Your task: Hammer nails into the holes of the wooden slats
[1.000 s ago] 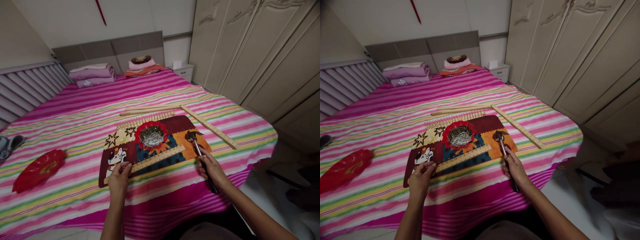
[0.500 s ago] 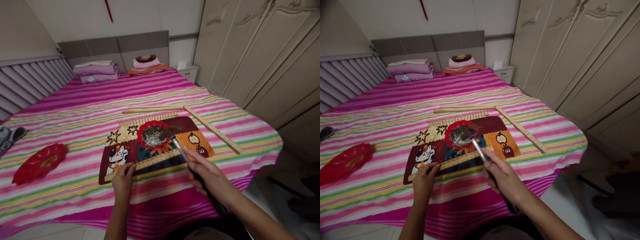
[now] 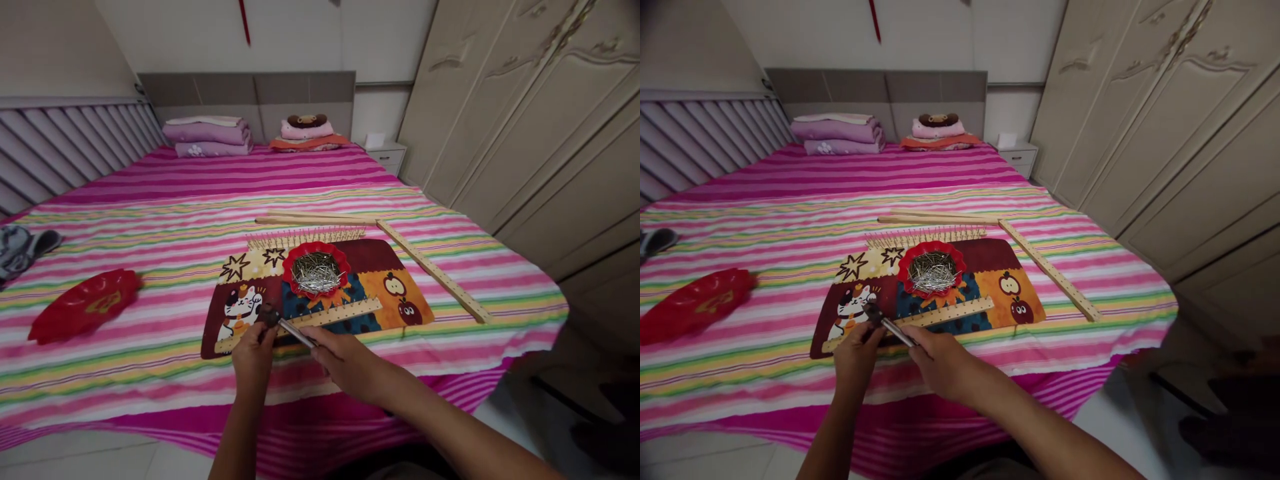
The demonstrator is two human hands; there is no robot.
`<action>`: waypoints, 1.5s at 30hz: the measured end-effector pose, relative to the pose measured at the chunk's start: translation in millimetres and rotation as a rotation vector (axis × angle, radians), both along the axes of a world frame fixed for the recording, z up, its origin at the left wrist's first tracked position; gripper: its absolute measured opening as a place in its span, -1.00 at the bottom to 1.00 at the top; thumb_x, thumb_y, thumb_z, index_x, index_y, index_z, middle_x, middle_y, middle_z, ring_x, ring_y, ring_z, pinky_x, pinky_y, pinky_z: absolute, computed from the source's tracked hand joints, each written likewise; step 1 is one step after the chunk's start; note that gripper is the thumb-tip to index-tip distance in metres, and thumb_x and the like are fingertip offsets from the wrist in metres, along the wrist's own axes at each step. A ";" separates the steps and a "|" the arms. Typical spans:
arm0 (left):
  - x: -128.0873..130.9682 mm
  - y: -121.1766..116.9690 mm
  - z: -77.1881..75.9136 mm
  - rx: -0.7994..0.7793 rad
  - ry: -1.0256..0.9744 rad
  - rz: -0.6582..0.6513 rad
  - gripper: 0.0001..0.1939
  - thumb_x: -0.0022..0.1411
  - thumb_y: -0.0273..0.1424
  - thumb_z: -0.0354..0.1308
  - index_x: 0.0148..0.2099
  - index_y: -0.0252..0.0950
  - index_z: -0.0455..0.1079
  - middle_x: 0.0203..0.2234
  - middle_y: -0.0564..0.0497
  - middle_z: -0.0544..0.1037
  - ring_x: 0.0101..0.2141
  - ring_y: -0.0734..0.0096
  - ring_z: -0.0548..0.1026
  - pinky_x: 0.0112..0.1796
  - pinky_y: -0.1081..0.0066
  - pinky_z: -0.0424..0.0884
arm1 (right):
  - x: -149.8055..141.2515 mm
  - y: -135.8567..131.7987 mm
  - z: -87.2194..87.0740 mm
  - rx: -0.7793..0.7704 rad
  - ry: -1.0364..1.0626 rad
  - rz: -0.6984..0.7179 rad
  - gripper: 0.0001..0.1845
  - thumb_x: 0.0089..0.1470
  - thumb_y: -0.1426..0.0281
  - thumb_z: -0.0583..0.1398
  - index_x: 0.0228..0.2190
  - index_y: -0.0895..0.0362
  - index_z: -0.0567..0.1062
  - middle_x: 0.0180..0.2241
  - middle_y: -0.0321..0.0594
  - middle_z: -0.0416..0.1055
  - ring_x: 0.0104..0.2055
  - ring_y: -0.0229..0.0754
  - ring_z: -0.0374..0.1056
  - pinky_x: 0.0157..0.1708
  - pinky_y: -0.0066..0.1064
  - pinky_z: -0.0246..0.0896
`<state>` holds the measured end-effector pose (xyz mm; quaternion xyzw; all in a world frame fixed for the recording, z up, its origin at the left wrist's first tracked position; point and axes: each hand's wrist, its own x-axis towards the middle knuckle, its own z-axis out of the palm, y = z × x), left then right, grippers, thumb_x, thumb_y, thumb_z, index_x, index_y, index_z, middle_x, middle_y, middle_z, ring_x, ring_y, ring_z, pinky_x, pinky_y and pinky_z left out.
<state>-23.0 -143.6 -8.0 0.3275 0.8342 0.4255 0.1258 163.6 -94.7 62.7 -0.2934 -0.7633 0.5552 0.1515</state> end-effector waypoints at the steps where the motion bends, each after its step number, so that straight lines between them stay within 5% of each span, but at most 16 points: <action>1: -0.3 0.4 -1.3 0.002 0.002 0.001 -0.79 -0.04 -0.17 0.12 -0.45 -0.19 0.44 -0.57 0.06 0.52 -0.47 0.34 0.43 -0.37 0.40 0.30 | 1.4 -0.5 1.1 0.003 -0.003 -0.008 -0.51 0.15 0.46 -0.01 0.10 0.00 0.37 -0.60 -0.38 0.22 -0.56 -0.30 0.14 -0.55 -0.47 0.07; 7: -3.7 -1.3 0.1 -0.038 0.049 -0.058 -0.68 -0.03 -0.12 0.09 -0.32 -0.20 0.47 -0.42 -0.03 0.57 -0.37 0.24 0.47 -0.27 0.32 0.34 | 43.8 -13.1 7.0 -0.127 0.096 -0.129 -0.51 0.21 0.36 -0.02 0.17 0.06 0.26 -0.58 -0.40 0.17 -0.56 -0.33 0.08 -0.57 -0.48 0.01; 13: -36.9 -8.0 -4.8 -0.070 0.487 -0.263 -0.58 -0.06 -0.09 0.09 -0.21 -0.23 0.46 -0.16 -0.16 0.53 -0.07 -0.03 0.40 -0.03 0.11 0.24 | 105.8 -38.2 -26.5 -0.246 0.065 -0.189 -0.46 0.22 0.24 -0.02 0.19 0.09 0.25 -0.61 -0.42 0.11 -0.59 -0.33 0.06 -0.60 -0.49 -0.04; 16: -58.4 -3.9 -14.2 -0.138 0.436 -0.403 -0.63 -0.13 -0.10 0.11 -0.29 -0.17 0.49 -0.27 -0.09 0.58 -0.17 0.02 0.45 -0.10 0.16 0.32 | 121.4 -48.7 -40.3 -0.264 0.025 -0.220 -0.46 0.20 0.23 -0.01 0.18 0.09 0.26 -0.57 -0.38 0.16 -0.55 -0.31 0.11 -0.57 -0.49 0.04; 20: -66.8 11.2 -17.4 -0.123 0.336 -0.466 -0.64 -0.15 -0.05 0.13 -0.32 -0.11 0.51 -0.31 -0.01 0.60 -0.24 0.12 0.49 -0.18 0.25 0.38 | 127.4 -55.0 -43.3 -0.212 0.001 -0.200 -0.49 0.19 0.31 -0.01 0.17 0.05 0.28 -0.54 -0.36 0.22 -0.51 -0.29 0.17 -0.51 -0.48 0.10; 26: -44.6 42.3 -6.8 -0.144 0.308 -0.616 -0.63 -0.15 -0.07 0.12 -0.32 -0.12 0.52 -0.33 0.00 0.60 -0.26 0.18 0.51 -0.20 0.31 0.38 | 125.8 -61.7 -38.5 -0.121 0.041 -0.150 -0.55 0.19 0.39 -0.01 0.09 0.00 0.37 -0.50 -0.35 0.21 -0.47 -0.30 0.18 -0.46 -0.48 0.14; 34: -37.7 47.0 -16.2 -0.151 0.398 -0.568 -0.64 -0.08 -0.13 0.08 -0.26 -0.15 0.51 -0.30 -0.03 0.59 -0.25 0.20 0.50 -0.19 0.29 0.36 | 126.2 -69.1 -41.4 -0.113 0.043 -0.173 -0.56 0.18 0.38 0.02 0.07 -0.02 0.38 -0.51 -0.37 0.21 -0.49 -0.32 0.16 -0.51 -0.51 0.08; 45: -19.3 39.5 -8.3 -0.151 0.424 -0.576 -0.62 -0.07 -0.31 0.13 -0.14 -0.25 0.49 -0.18 -0.09 0.56 -0.14 0.18 0.46 -0.06 0.24 0.34 | 132.8 -69.6 -60.0 -0.421 0.122 -0.434 -0.38 0.05 0.17 0.10 0.14 0.09 0.32 -0.64 -0.45 0.11 -0.65 -0.36 0.00 -0.66 -0.52 -0.15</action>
